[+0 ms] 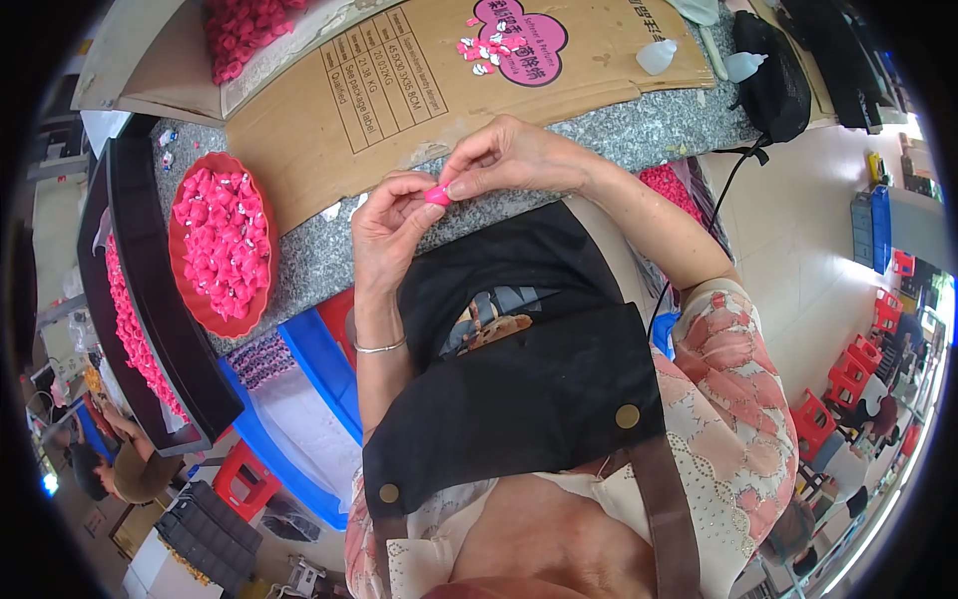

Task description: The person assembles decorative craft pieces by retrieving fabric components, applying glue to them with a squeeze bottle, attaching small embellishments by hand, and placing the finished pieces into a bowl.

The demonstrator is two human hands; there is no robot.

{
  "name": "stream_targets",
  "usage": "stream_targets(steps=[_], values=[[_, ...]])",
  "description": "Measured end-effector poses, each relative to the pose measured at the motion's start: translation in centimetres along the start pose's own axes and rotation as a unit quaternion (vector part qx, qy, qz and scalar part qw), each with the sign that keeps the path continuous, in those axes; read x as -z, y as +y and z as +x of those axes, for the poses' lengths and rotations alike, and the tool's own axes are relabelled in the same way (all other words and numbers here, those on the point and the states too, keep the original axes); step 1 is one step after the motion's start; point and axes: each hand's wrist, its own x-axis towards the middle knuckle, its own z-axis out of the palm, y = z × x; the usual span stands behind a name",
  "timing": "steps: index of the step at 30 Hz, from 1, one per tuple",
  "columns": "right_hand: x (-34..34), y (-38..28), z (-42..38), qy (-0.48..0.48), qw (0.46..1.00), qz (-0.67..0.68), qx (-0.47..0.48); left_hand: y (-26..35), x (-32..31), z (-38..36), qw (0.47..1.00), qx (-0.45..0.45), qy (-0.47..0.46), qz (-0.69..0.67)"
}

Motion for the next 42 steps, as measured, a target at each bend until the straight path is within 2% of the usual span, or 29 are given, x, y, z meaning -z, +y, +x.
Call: stream_targets(steps=[3, 6, 9, 15, 33, 42], values=[[-0.2, 0.9, 0.1, 0.013, 0.999, 0.010, 0.036, 0.0, 0.0, 0.0, 0.999, -0.028, 0.010, 0.020], [-1.2, 2.1, 0.1, 0.074, 0.993, 0.042, 0.077, -0.3, -0.4, 0.0, 0.997, -0.036, 0.055, 0.026], [-2.0, 3.2, 0.1, 0.126, 0.982, 0.103, 0.093, -0.8, -1.1, 0.1, 0.994, -0.013, 0.106, 0.025], [-2.7, 4.3, 0.3, 0.192, 0.970, 0.083, 0.122, -1.4, -1.9, 0.3, 0.986, -0.006, 0.160, 0.050], [-2.7, 4.6, 0.9, 0.198, 0.969, 0.078, 0.125, -2.2, -1.7, 0.5, 0.980, -0.031, 0.181, 0.074], [-2.5, 5.1, 1.0, 0.195, 0.971, 0.065, 0.125, -2.0, -1.8, 0.5, 0.981, -0.016, 0.180, 0.066]])
